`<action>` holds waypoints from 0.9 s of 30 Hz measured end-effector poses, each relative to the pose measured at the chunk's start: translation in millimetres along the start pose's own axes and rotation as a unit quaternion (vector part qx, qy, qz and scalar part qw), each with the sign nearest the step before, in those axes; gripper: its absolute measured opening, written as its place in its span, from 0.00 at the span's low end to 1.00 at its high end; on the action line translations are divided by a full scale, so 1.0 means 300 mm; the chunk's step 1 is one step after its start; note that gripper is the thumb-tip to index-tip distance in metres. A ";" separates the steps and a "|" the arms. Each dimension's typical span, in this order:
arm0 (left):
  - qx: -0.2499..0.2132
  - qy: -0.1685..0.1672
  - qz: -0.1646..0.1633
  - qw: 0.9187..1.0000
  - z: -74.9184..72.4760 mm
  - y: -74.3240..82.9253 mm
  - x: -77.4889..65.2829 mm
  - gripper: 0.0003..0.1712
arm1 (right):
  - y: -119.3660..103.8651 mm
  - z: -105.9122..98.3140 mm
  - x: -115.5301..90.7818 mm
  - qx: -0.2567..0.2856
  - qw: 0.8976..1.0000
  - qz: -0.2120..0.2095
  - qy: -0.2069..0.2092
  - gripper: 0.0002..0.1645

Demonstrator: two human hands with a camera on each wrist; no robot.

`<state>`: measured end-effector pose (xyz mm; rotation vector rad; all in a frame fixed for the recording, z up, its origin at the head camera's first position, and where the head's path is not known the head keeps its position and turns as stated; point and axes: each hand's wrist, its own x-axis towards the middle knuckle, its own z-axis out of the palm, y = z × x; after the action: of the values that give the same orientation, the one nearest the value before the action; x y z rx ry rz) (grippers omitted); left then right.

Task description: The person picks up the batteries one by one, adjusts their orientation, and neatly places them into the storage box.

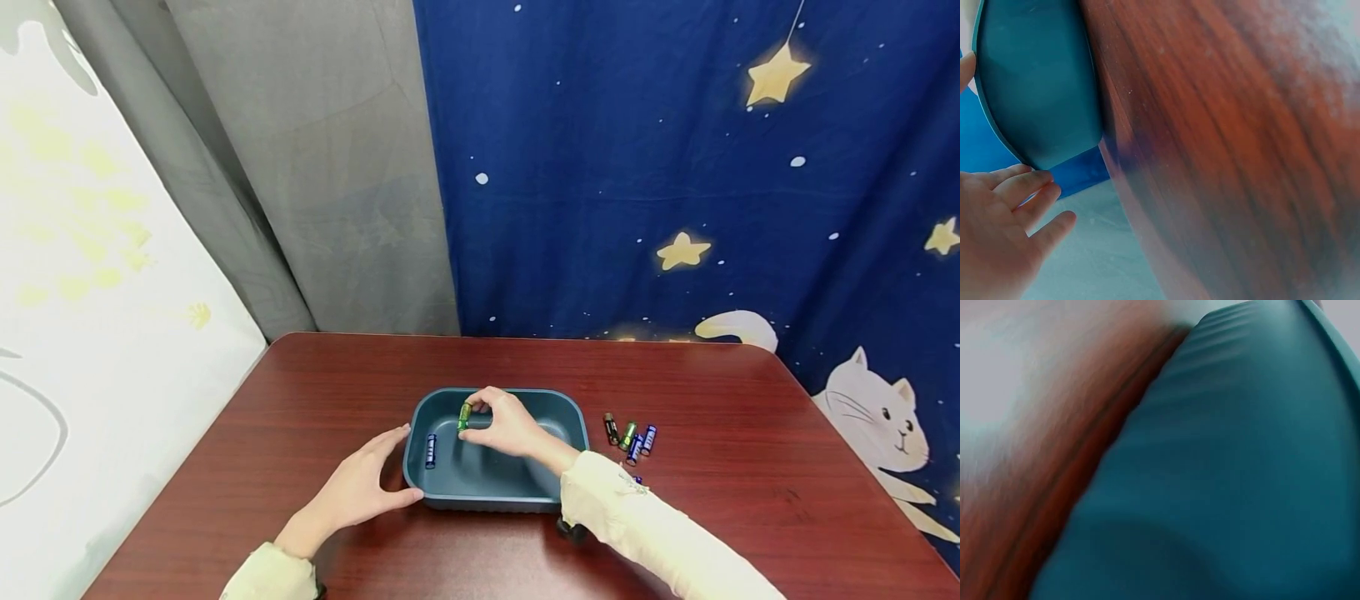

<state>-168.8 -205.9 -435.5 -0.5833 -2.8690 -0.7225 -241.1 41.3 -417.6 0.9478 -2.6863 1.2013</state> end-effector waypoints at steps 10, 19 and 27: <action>-0.007 -0.014 -0.005 1.000 -0.008 0.004 0.002 0.50 | -0.020 0.083 0.029 0.091 0.992 0.082 -0.023 0.26; -0.006 -0.014 0.000 1.000 -0.010 0.004 0.001 0.49 | -0.020 0.121 0.062 0.077 0.991 0.103 -0.044 0.26; -0.008 -0.013 0.000 1.000 -0.008 0.000 -0.001 0.50 | -0.008 0.135 0.078 0.039 0.990 0.091 -0.104 0.24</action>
<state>-168.6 -207.1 -433.4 -0.6004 -2.8902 -0.7440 -251.0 0.1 -437.7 0.8986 -2.9662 1.3173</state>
